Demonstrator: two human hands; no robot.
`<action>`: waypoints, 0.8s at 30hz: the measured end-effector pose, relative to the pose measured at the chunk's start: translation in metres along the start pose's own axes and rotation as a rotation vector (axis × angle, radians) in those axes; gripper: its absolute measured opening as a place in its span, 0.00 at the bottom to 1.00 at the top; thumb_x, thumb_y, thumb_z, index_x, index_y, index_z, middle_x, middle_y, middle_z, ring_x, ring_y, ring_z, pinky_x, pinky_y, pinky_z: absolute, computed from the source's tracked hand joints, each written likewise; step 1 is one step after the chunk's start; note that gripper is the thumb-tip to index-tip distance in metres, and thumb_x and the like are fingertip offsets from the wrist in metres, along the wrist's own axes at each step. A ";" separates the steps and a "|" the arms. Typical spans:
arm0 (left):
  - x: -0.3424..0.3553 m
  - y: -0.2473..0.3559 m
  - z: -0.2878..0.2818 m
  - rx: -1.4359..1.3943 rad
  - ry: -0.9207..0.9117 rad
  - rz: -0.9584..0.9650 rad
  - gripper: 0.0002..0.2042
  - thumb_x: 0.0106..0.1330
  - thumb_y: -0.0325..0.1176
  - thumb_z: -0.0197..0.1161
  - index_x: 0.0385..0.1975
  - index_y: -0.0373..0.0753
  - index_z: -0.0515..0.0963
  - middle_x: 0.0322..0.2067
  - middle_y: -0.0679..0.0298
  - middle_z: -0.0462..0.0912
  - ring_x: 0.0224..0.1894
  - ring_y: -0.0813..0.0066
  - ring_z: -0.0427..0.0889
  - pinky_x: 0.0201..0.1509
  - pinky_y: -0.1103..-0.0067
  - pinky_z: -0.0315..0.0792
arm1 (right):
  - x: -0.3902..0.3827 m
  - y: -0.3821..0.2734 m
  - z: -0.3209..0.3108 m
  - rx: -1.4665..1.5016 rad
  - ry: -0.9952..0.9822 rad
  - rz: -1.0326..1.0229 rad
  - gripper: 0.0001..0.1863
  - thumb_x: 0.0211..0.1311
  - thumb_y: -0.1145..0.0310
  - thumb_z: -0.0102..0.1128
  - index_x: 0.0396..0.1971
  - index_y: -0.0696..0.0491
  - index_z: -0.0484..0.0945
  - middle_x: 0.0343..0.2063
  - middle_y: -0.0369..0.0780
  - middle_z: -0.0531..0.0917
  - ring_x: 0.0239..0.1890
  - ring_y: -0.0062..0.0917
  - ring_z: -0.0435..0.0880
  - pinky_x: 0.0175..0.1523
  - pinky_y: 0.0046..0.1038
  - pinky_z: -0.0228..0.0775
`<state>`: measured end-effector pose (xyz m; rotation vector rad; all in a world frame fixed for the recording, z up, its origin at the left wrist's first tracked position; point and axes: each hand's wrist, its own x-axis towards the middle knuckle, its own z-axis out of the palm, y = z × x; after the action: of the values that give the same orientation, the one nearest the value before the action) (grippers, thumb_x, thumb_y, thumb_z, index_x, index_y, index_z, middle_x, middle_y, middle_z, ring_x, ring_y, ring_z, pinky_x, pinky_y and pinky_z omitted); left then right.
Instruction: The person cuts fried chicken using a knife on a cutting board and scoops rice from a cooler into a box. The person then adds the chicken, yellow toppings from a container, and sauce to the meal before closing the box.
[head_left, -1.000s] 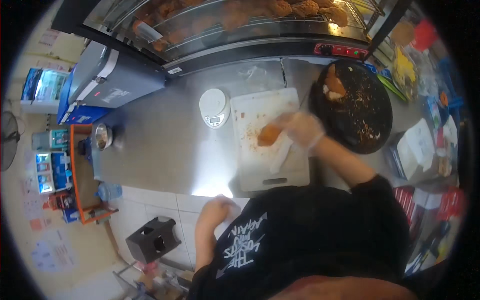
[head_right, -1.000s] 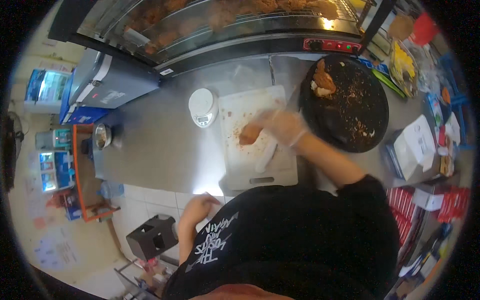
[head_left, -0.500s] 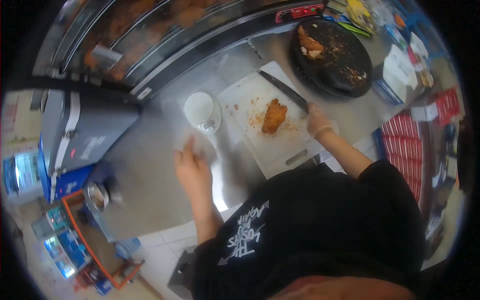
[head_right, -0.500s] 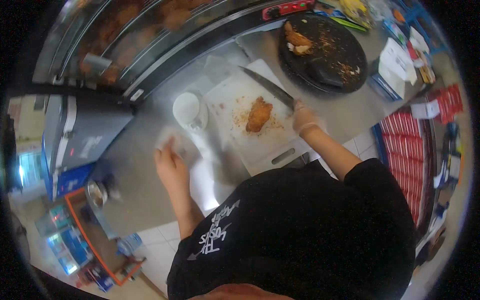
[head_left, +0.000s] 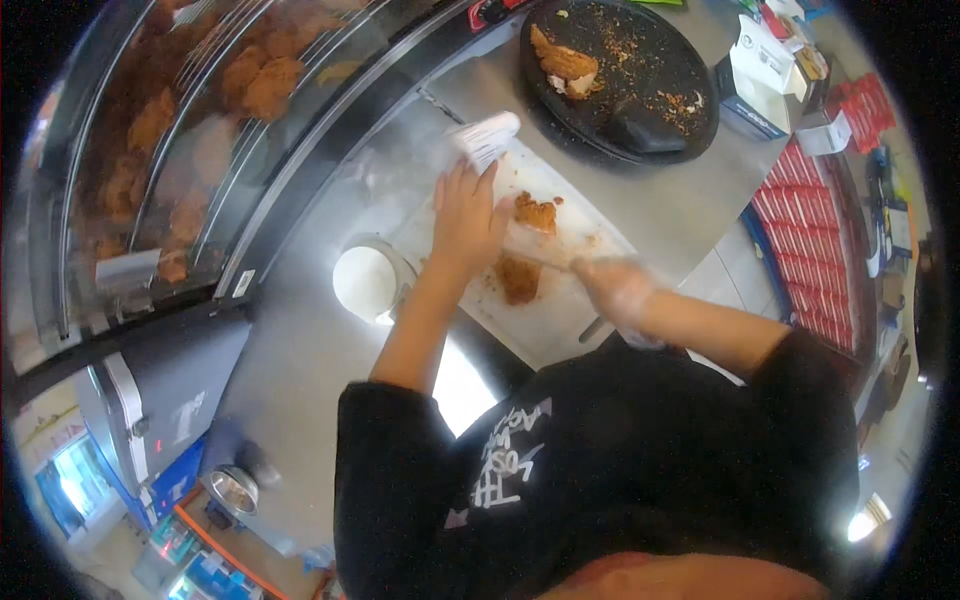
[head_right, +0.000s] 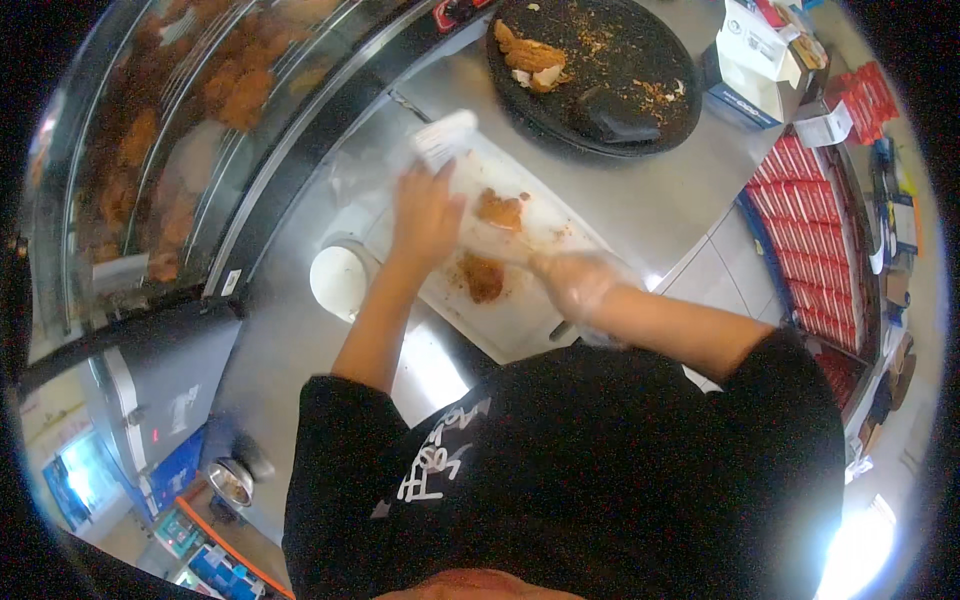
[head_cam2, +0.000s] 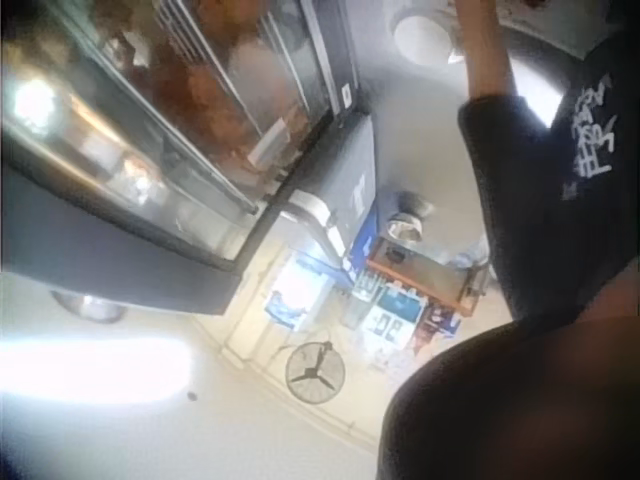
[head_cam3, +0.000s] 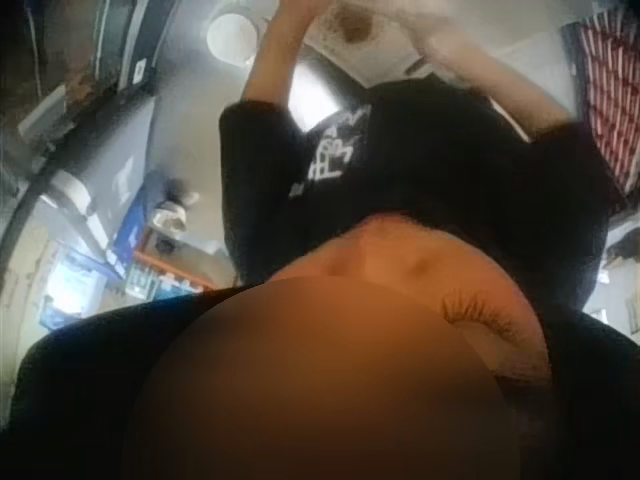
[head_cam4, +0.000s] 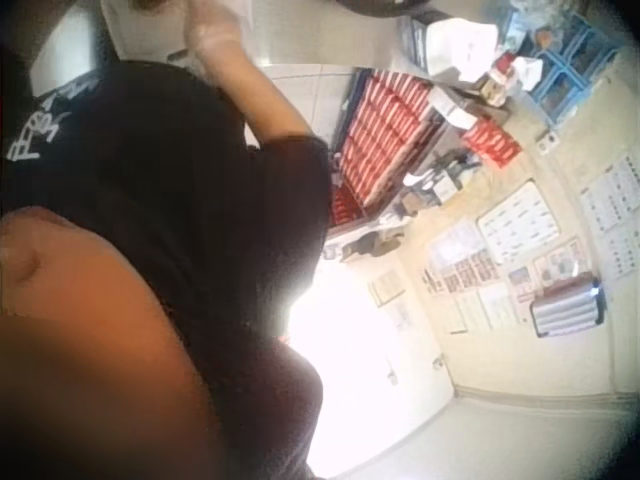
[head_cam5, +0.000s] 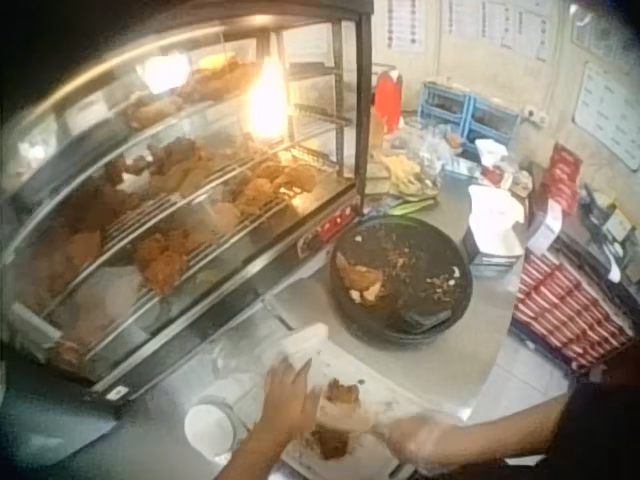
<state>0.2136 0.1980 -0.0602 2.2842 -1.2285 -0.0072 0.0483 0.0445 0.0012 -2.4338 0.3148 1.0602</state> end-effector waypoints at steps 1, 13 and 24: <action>-0.005 0.006 -0.012 -0.045 0.042 -0.028 0.26 0.62 0.44 0.48 0.54 0.31 0.64 0.53 0.49 0.66 0.60 0.48 0.58 0.63 0.55 0.46 | -0.014 -0.007 -0.007 0.007 -0.031 0.003 0.13 0.61 0.70 0.40 0.45 0.50 0.69 0.33 0.48 0.79 0.36 0.43 0.80 0.40 0.38 0.72; -0.049 -0.009 -0.010 -0.028 -0.098 -0.195 0.26 0.64 0.41 0.44 0.58 0.29 0.59 0.53 0.37 0.63 0.60 0.39 0.56 0.65 0.53 0.40 | -0.003 -0.027 0.015 -0.114 -0.116 -0.123 0.19 0.59 0.74 0.44 0.52 0.52 0.66 0.41 0.49 0.78 0.42 0.40 0.79 0.46 0.37 0.71; -0.033 0.011 -0.014 -0.109 -0.114 -0.307 0.28 0.59 0.37 0.50 0.57 0.26 0.58 0.53 0.37 0.62 0.59 0.37 0.56 0.64 0.52 0.42 | -0.007 -0.010 0.009 0.003 -0.103 -0.162 0.11 0.61 0.72 0.40 0.42 0.55 0.69 0.33 0.47 0.79 0.37 0.39 0.80 0.40 0.39 0.71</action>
<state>0.1896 0.2250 -0.0516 2.3794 -0.8959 -0.3121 0.0414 0.0583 0.0043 -2.3466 0.0835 1.1063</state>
